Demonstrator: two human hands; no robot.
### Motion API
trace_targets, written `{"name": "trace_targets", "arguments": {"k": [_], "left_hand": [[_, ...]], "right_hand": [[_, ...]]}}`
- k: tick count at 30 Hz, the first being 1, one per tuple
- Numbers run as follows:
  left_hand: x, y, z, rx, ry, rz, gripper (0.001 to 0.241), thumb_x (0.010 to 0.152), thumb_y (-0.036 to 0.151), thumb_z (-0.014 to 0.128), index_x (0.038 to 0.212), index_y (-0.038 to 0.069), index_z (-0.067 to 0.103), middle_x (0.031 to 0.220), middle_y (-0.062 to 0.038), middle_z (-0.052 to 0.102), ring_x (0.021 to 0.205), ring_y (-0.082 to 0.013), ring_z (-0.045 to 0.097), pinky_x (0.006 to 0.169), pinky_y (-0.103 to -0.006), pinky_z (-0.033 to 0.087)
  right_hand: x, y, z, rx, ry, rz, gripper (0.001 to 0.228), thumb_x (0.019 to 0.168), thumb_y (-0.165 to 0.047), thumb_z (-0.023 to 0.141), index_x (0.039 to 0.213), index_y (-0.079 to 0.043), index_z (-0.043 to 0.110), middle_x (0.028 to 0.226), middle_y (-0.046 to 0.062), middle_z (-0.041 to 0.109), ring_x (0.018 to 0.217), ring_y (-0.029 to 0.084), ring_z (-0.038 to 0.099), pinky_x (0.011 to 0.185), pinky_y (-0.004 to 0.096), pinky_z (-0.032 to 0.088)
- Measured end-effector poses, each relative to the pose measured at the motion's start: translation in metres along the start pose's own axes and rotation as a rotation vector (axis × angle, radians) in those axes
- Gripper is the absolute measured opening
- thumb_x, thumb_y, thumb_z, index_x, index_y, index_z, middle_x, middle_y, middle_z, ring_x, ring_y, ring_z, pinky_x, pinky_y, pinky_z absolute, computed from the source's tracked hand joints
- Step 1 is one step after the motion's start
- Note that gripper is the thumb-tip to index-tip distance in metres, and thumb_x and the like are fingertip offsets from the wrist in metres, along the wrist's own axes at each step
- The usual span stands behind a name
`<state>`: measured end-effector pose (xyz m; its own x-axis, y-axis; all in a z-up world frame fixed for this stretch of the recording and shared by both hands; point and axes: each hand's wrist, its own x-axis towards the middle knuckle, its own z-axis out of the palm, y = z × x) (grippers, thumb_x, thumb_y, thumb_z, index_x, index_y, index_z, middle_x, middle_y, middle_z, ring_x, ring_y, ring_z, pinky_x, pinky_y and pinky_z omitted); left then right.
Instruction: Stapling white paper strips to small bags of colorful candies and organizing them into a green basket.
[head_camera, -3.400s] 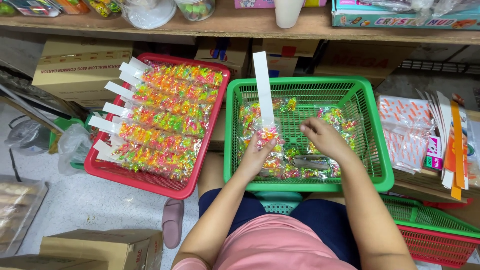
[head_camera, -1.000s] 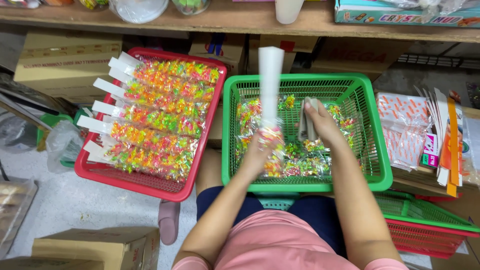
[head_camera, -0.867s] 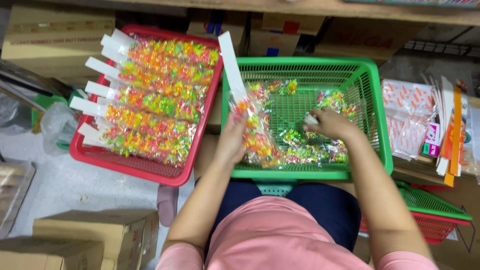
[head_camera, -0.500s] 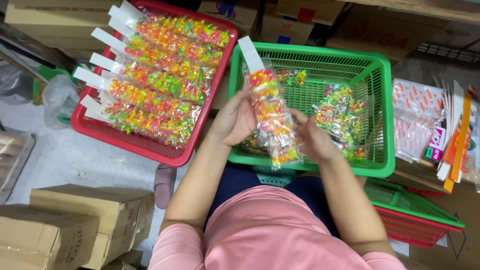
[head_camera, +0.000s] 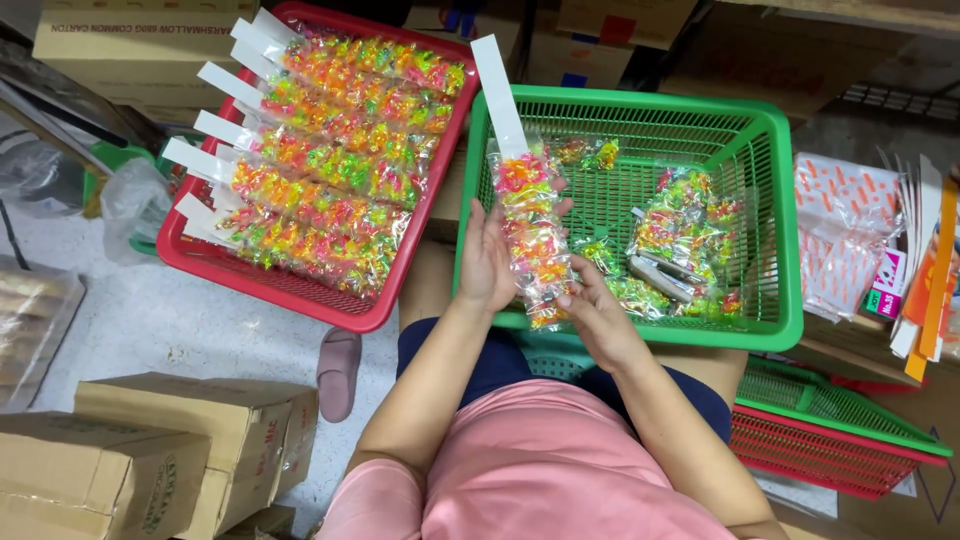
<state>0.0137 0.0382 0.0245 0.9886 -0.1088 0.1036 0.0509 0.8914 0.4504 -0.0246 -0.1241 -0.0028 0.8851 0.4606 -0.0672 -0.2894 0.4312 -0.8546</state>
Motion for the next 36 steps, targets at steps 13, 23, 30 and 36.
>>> {"name": "trace_targets", "arguments": {"k": [13,23,30,36], "left_hand": [[-0.002,0.007,-0.009,0.043,-0.12,-0.027,0.085,0.074,-0.011,0.073,0.147,0.019,0.04,0.155,-0.024,0.034,0.133,-0.0457,0.044,0.107,-0.0486,0.047],[0.014,0.027,-0.032,0.122,0.16,-0.108,0.068,0.091,0.067,0.052,0.134,0.014,0.05,0.132,-0.023,0.059,0.114,-0.0369,0.063,0.087,-0.0463,0.057],[0.042,0.027,-0.043,0.29,0.486,-0.08,0.048,0.094,0.027,0.068,0.137,0.014,0.05,0.124,-0.023,0.063,0.108,-0.0403,0.066,0.087,-0.0515,0.057],[0.035,0.018,-0.074,0.325,0.416,-0.074,0.064,0.094,0.033,0.065,0.149,0.019,0.036,0.136,-0.024,0.055,0.12,-0.0396,0.059,0.094,-0.0516,0.054]], "right_hand": [[0.002,0.002,0.005,-0.061,0.036,-0.019,0.052,0.091,0.001,0.059,0.136,-0.01,0.037,0.104,0.007,0.063,0.089,0.009,0.062,0.082,0.024,0.05],[0.002,0.044,-0.035,-0.1,0.032,0.038,0.053,0.089,0.002,0.061,0.136,-0.01,0.04,0.11,0.014,0.066,0.087,0.012,0.065,0.08,0.027,0.053],[0.027,0.037,-0.075,-0.204,0.026,0.14,0.044,0.093,-0.006,0.059,0.133,-0.008,0.04,0.113,0.013,0.065,0.091,0.017,0.066,0.084,0.036,0.055],[0.024,0.049,-0.056,0.059,0.031,0.263,0.036,0.09,-0.008,0.06,0.123,-0.006,0.045,0.106,0.014,0.068,0.083,0.021,0.071,0.077,0.037,0.059]]}}
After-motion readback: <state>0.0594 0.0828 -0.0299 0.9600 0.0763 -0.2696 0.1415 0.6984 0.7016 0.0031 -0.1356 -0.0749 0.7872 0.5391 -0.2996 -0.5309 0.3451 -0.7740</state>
